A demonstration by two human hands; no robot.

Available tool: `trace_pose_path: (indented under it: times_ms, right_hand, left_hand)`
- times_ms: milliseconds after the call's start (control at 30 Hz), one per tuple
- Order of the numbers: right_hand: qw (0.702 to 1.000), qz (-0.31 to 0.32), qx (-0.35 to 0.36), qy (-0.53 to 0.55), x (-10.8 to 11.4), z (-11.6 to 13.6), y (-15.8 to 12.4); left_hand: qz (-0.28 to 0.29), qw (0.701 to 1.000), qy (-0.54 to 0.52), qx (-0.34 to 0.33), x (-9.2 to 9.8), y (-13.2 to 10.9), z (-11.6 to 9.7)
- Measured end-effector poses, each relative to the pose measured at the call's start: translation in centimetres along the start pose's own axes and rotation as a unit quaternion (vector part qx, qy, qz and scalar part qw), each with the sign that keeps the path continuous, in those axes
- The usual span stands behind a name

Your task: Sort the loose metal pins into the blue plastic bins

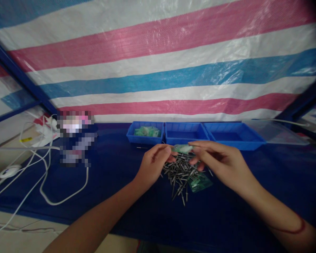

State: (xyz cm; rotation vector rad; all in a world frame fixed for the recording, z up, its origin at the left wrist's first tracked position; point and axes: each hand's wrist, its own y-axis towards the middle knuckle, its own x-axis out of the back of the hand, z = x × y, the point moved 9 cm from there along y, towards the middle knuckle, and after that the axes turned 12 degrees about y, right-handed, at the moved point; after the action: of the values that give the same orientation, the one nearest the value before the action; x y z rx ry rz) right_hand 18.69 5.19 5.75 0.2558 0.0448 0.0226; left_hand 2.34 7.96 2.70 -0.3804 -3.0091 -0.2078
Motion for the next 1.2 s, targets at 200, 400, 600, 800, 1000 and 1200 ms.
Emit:
trace_pose_path:
  times_ms: [200,400,600,800,1000,1200]
  right_hand:
    - [1.0,-0.002,-0.011,0.015,-0.3,-0.5,0.2]
    - [1.0,0.001,-0.017,0.019,-0.5,-1.6,0.1]
    - [0.999,0.002,-0.011,0.041,-0.1,-0.9,0.3]
    - [1.0,0.004,0.018,-0.009,0.5,0.0,0.6]
    - [0.996,0.02,0.024,-0.078,0.2,0.0,0.5]
    - [0.968,0.099,0.026,-0.227,0.5,0.2,0.8]
  left_hand:
    - [-0.013,0.999,0.028,-0.034,0.4,0.1,-0.1]
    - [-0.029,0.992,0.093,-0.075,0.5,0.1,-0.4]
    - [-0.168,0.964,0.17,-0.116,6.1,2.2,-2.3]
    - [-0.338,0.879,0.316,-0.113,15.4,4.4,-2.1]
    - [-0.285,0.803,0.517,-0.087,14.0,5.4,-1.3]
    - [-0.267,0.757,0.586,-0.115,11.9,5.1,-1.7]
